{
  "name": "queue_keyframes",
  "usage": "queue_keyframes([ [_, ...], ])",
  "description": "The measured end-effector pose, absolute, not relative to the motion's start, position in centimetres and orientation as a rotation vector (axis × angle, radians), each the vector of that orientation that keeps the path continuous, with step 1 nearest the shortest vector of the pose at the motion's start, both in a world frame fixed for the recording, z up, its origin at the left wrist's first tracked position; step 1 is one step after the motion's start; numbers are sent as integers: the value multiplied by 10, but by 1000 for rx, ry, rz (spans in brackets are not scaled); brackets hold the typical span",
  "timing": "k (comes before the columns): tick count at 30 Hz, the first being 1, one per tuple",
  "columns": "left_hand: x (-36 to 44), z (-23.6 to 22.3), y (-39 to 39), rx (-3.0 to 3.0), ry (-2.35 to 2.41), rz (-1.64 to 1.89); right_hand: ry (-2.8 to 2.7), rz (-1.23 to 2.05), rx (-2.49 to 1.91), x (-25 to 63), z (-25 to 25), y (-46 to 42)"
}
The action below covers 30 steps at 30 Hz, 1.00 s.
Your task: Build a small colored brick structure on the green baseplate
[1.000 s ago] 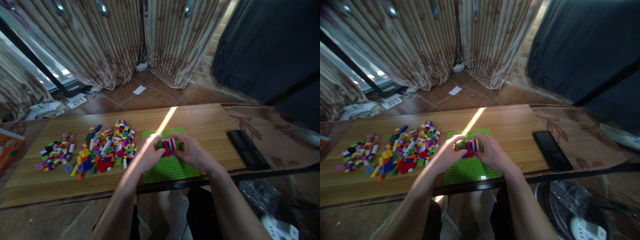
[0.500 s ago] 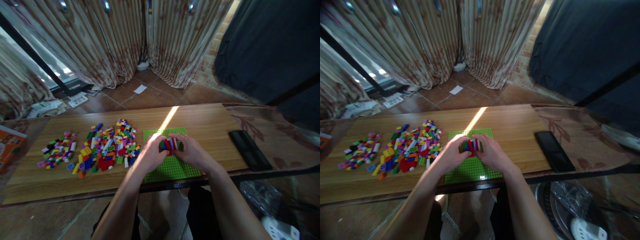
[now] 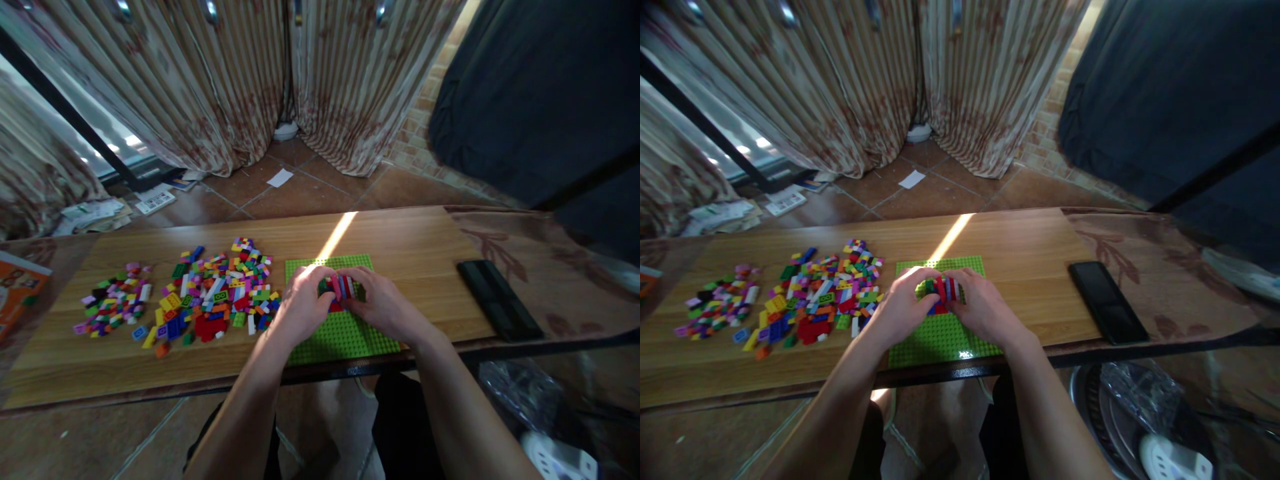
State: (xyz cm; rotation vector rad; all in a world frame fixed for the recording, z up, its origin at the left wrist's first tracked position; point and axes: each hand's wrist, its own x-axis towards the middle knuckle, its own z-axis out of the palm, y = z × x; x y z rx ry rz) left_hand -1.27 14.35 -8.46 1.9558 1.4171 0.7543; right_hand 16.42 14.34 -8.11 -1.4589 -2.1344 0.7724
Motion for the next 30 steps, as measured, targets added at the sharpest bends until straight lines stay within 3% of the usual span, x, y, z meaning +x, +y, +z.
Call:
queue_keyframes([
  [22,-2,-82,146,1834,1556,873,-2164,749,-1480,166,-81,143],
  [30,1,-84,146,1823,1590,765,-2171,766,-1491,165,-81,143],
])
